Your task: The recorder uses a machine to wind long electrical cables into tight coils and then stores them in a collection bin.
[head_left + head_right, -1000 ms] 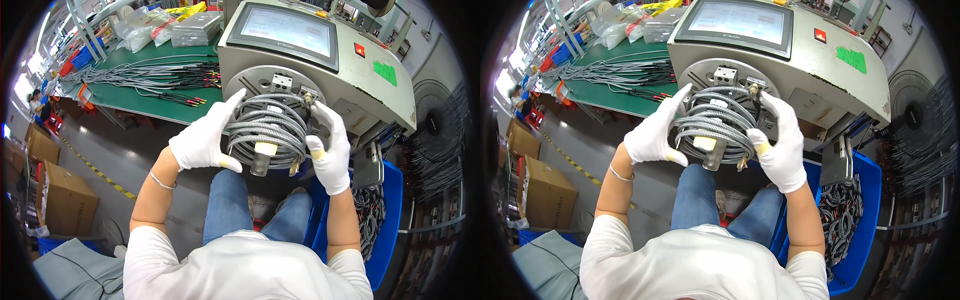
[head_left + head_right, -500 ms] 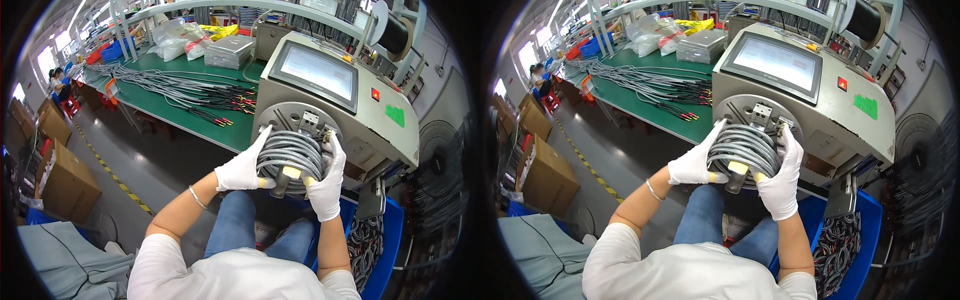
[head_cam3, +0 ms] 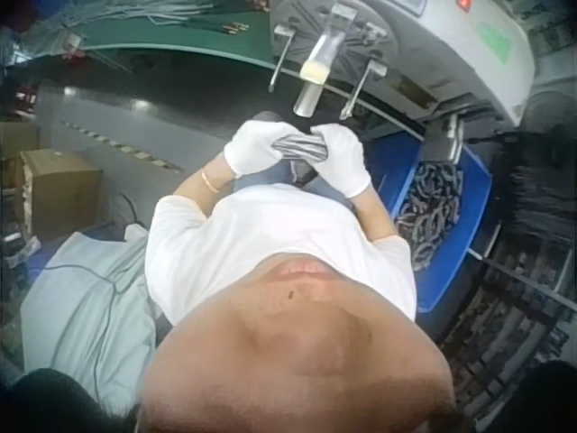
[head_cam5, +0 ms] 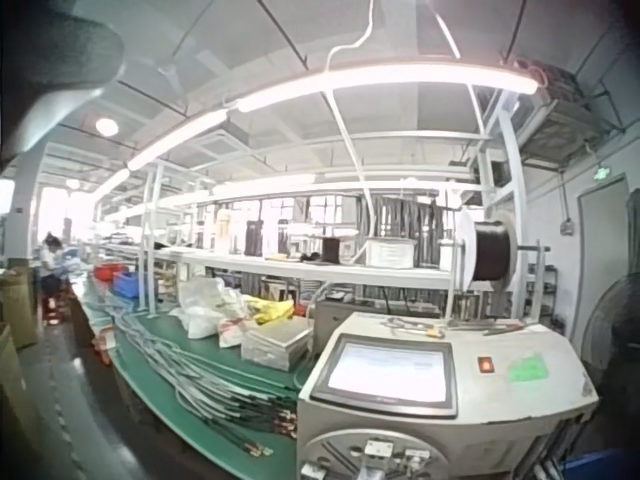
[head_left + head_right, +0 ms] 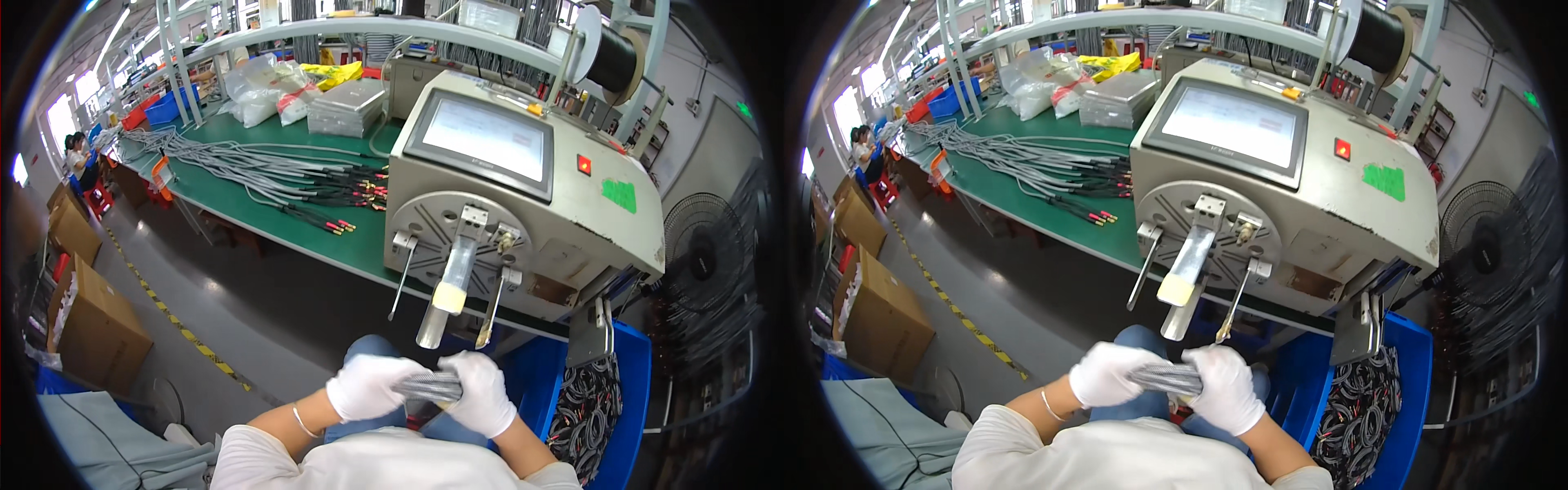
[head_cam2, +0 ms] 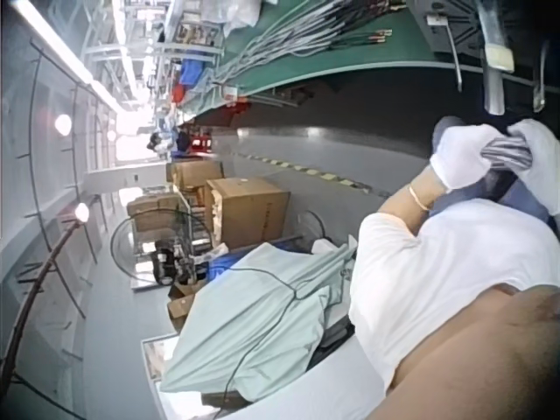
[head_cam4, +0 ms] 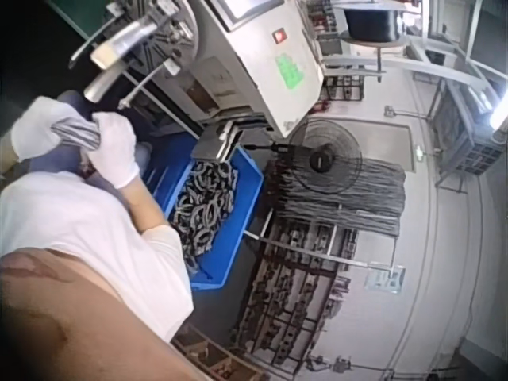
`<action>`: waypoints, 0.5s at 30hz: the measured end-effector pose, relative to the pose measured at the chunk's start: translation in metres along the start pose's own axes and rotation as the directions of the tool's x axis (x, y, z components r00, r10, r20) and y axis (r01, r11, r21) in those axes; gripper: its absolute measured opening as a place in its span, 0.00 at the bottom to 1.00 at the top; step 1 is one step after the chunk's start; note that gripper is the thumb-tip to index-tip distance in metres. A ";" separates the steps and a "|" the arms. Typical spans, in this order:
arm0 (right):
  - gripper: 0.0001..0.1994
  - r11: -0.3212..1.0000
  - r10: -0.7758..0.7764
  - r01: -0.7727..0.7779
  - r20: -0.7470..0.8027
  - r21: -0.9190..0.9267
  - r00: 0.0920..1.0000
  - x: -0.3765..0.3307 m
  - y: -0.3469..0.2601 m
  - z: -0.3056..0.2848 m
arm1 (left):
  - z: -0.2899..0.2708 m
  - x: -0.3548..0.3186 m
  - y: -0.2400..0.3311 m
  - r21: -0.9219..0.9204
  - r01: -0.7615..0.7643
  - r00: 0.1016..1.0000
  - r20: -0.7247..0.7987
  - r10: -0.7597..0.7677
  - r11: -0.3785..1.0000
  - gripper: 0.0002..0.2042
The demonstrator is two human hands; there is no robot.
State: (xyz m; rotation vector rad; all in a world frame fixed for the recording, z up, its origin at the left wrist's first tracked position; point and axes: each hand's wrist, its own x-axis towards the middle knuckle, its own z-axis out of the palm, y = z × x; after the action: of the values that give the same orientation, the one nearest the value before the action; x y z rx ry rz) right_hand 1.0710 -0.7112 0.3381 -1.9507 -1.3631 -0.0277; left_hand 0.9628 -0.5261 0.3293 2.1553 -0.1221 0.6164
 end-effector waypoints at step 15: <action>0.11 0.829 0.364 -0.518 0.500 0.211 0.786 -0.023 0.035 -0.022 | 0.085 0.006 -0.039 -0.061 0.166 0.921 0.366 -0.133 0.984 0.11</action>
State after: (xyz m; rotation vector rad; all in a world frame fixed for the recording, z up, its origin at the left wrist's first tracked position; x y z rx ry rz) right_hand 1.0972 -0.7480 0.3250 -1.9922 -1.0294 0.8783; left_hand 1.0123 -0.5669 0.2607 2.1446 -0.1776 0.1185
